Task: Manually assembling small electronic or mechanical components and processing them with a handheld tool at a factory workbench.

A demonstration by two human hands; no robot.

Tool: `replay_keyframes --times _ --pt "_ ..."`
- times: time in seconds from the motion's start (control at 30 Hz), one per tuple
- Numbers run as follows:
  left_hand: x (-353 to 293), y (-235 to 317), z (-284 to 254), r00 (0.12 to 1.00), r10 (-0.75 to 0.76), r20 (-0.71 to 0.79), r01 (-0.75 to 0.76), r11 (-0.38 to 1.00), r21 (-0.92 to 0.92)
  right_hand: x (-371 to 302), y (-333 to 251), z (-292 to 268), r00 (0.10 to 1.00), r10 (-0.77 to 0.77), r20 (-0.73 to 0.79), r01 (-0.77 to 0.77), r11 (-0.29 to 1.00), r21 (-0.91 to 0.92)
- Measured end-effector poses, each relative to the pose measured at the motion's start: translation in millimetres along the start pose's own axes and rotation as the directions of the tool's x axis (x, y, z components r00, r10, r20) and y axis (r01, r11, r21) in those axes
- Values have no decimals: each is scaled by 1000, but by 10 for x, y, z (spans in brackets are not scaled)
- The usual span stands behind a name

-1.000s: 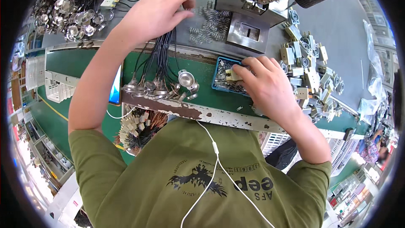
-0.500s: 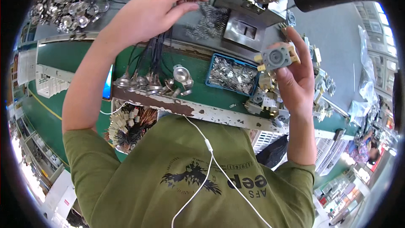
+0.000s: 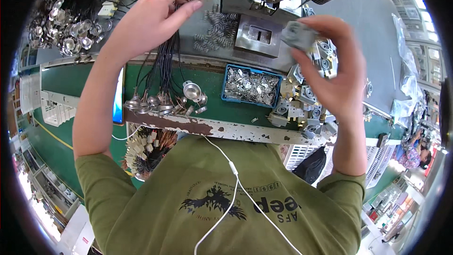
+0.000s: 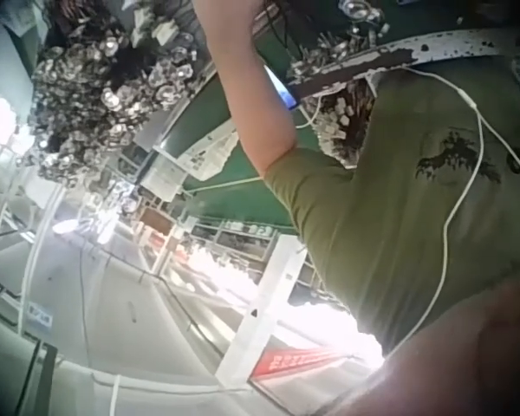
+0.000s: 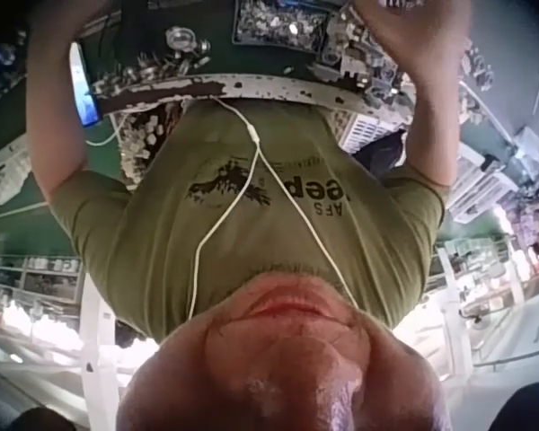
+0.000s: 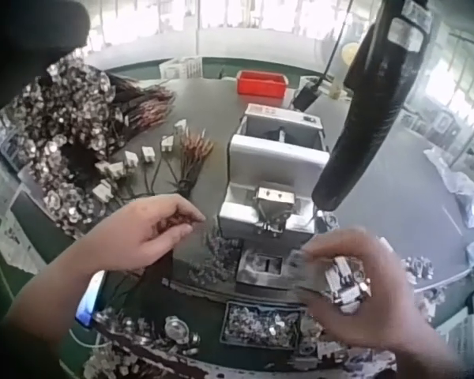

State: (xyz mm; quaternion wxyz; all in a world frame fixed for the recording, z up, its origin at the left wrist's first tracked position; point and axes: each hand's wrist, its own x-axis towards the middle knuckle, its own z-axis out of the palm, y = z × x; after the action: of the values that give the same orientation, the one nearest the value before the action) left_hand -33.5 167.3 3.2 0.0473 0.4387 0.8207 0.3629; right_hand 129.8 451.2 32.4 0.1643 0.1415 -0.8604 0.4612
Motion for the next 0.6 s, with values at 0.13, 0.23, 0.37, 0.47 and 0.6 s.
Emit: replay_keyframes --times 0.13,0.23,0.37,0.47,0.6 --pt "143 68 48 994 -75 83 79 996 -41 97 255 417 988 -34 153 125 761 -637" --pt "162 68 5 995 -66 72 69 997 -41 116 235 434 970 55 237 109 774 -624" --pt "133 -64 -32 998 -52 -22 51 998 -43 117 281 411 968 -68 242 184 845 -501" --pt "196 30 -167 973 -223 60 229 965 -127 99 263 497 948 112 297 34 894 -447" --pt "194 97 -183 984 -177 21 178 980 -87 99 405 517 989 -16 149 89 864 -496"
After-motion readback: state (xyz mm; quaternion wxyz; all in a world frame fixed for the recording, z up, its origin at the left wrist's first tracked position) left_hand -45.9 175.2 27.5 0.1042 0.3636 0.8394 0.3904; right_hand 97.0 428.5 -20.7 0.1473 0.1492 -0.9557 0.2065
